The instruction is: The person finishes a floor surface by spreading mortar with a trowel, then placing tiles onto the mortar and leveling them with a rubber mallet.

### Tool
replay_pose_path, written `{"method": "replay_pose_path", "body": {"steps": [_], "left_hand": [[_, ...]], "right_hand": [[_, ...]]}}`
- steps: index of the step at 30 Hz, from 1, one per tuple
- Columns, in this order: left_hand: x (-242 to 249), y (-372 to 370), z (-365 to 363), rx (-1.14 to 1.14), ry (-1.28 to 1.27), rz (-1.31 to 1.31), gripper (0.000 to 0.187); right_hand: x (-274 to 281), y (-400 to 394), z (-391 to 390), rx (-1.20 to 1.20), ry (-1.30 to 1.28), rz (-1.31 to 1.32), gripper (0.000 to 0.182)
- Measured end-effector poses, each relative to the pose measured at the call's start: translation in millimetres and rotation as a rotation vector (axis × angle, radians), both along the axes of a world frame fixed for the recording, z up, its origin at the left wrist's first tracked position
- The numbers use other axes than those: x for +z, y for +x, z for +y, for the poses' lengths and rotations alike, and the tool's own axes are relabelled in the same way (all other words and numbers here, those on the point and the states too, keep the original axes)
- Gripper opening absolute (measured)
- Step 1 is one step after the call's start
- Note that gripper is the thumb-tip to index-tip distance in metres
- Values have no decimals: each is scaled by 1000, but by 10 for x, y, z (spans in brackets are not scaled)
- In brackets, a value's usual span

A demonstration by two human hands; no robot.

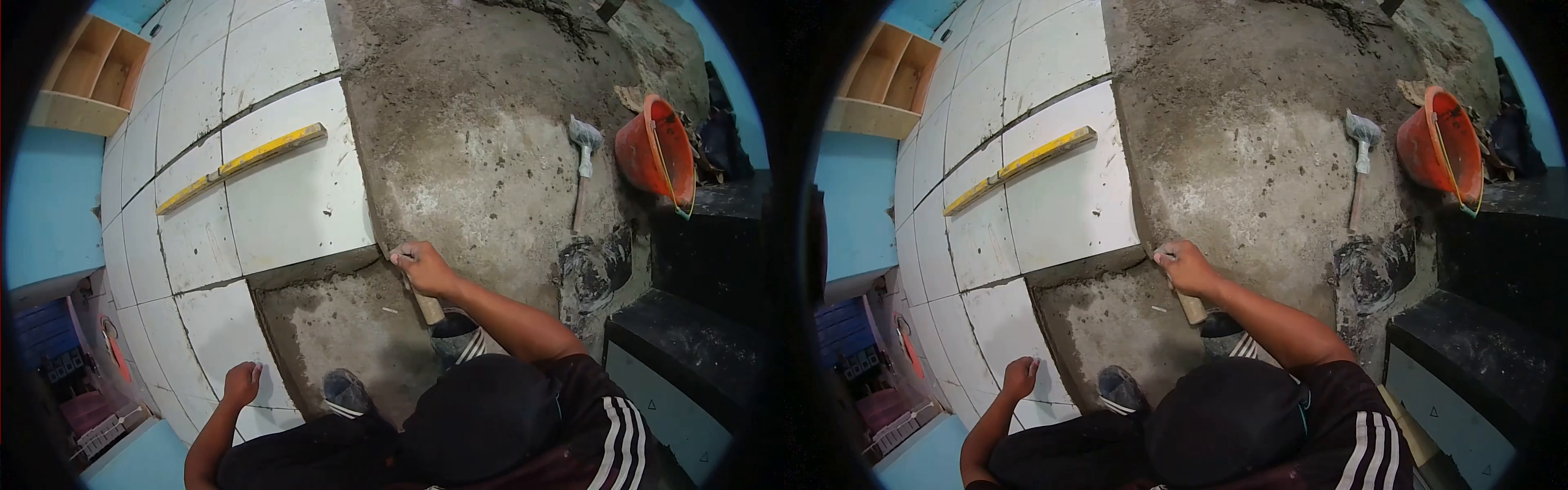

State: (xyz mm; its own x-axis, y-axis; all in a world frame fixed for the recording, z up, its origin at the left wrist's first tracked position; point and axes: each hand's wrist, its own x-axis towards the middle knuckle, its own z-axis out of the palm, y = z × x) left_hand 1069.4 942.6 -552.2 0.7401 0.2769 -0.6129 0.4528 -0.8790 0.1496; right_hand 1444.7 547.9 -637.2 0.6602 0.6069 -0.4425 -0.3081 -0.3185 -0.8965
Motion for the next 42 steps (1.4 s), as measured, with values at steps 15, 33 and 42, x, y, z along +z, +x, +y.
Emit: {"method": "replay_pose_path", "body": {"steps": [15,33,42], "left_hand": [[8,9,-114,37,-75,-13,37],[26,196,-136,-54,-59,39,34],[114,136,-146,-32,-53,38,35]], "right_hand": [[729,940,-1094,-518,-184,-884,24],[403,649,-622,-287,-192,-143,30],[287,124,514,232,-38,-130,27]]}}
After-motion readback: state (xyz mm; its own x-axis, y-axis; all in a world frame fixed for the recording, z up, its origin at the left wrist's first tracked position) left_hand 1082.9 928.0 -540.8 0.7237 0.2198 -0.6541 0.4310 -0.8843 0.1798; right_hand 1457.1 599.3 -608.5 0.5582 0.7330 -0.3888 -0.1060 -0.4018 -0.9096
